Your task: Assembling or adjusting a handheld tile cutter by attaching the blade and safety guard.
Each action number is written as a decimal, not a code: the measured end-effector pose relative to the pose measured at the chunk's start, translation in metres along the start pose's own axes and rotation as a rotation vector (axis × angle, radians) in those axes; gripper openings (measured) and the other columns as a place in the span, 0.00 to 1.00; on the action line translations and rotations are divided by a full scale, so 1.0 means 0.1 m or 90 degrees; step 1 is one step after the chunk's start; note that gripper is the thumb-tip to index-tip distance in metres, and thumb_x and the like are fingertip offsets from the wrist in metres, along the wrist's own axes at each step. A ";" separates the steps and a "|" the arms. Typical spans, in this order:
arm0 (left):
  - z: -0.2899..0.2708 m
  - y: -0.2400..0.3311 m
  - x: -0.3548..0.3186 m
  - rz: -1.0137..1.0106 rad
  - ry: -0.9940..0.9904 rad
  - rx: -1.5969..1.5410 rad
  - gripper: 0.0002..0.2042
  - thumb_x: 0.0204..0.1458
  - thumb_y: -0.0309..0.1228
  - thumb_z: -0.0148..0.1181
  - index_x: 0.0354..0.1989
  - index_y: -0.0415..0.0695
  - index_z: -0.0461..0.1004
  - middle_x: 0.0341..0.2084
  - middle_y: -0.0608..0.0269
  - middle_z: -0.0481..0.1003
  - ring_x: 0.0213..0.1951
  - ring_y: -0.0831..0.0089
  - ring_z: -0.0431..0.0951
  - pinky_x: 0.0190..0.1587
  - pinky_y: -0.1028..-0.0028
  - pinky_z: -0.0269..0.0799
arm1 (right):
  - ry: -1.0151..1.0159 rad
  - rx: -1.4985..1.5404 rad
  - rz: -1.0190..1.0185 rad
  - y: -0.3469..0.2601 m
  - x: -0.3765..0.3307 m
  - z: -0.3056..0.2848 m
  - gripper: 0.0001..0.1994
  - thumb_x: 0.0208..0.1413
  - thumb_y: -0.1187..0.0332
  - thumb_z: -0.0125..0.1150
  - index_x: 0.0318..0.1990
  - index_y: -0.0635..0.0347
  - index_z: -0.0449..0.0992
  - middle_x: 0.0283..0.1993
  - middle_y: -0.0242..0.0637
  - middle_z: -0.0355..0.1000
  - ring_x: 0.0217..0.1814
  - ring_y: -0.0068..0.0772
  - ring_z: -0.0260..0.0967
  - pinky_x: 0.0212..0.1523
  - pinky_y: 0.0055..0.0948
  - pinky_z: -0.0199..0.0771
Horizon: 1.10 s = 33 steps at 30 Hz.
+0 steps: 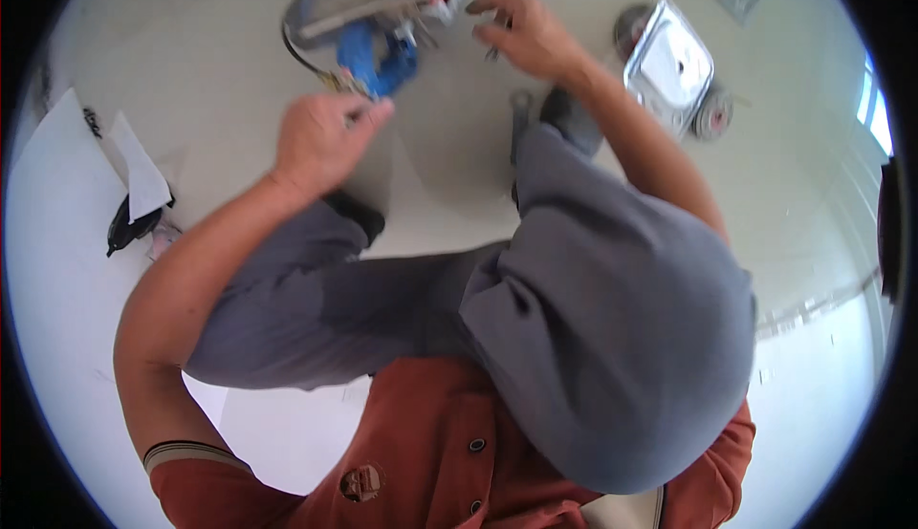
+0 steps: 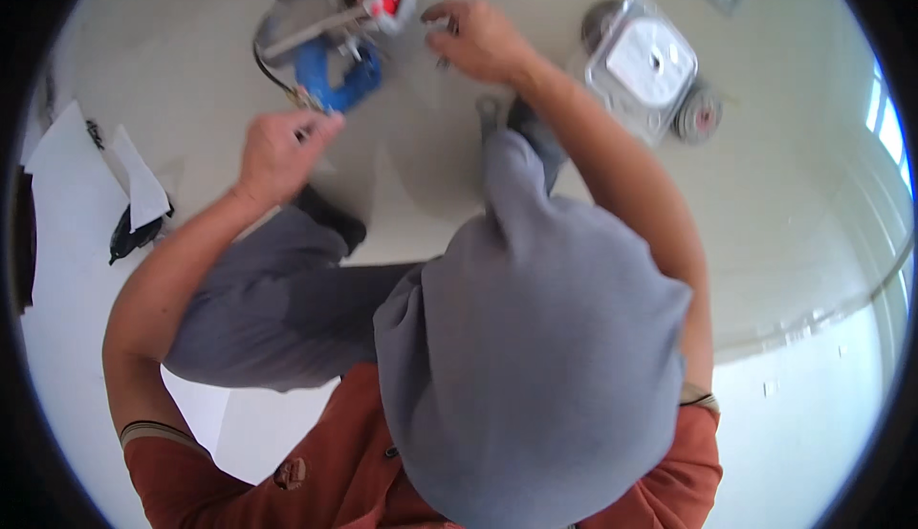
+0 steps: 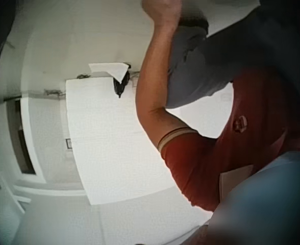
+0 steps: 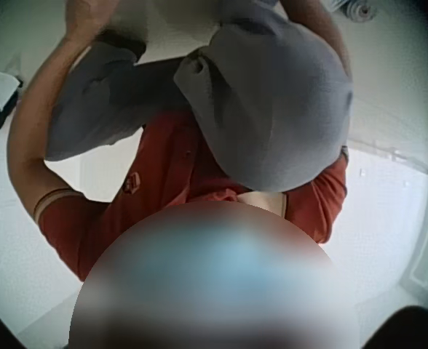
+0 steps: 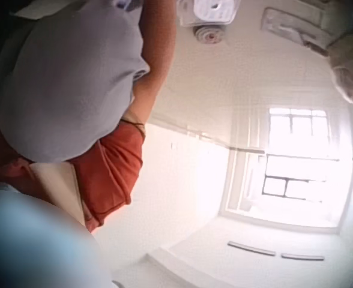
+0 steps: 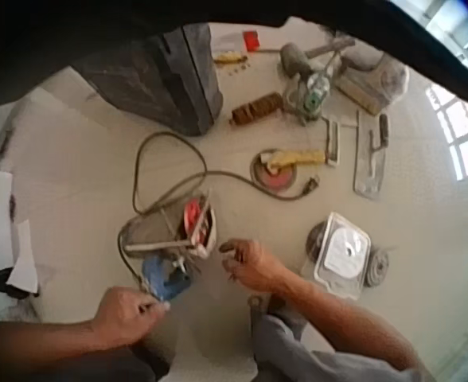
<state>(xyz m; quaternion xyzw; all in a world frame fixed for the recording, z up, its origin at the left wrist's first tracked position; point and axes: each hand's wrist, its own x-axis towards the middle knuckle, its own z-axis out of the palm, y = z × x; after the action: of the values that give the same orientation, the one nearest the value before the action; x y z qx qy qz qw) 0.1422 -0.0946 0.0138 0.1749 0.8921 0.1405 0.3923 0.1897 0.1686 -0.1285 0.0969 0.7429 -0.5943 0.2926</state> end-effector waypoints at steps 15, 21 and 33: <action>2.34 0.71 0.53 -0.169 -0.009 -0.071 0.11 0.53 0.33 0.60 0.41 0.43 0.80 0.39 0.48 0.80 0.43 0.47 0.80 0.46 0.52 0.74 | -0.101 -0.709 -0.110 0.37 -0.55 0.35 0.07 0.59 0.66 0.56 0.38 0.56 0.79 0.34 0.39 0.82 0.38 0.41 0.83 0.37 0.37 0.81; 2.71 0.92 0.24 -0.400 0.185 -0.284 0.08 0.53 0.27 0.58 0.39 0.43 0.80 0.39 0.52 0.80 0.45 0.50 0.80 0.48 0.54 0.73 | -0.058 -0.673 -0.120 0.46 -0.71 0.37 0.07 0.58 0.66 0.57 0.37 0.57 0.79 0.34 0.37 0.82 0.37 0.39 0.83 0.33 0.37 0.81; 2.51 0.82 0.26 -0.339 0.220 -0.113 0.12 0.44 0.33 0.70 0.37 0.44 0.78 0.34 0.54 0.78 0.42 0.53 0.78 0.46 0.55 0.72 | -0.026 -0.554 -0.146 0.56 -0.73 0.34 0.07 0.54 0.67 0.60 0.38 0.58 0.78 0.39 0.39 0.80 0.40 0.43 0.81 0.38 0.41 0.82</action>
<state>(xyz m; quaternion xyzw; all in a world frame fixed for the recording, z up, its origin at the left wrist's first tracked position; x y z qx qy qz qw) 0.3301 0.0192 -0.1351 -0.1262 0.9440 0.1379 0.2717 0.2876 0.1672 -0.1387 -0.1297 0.9237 -0.2569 0.2529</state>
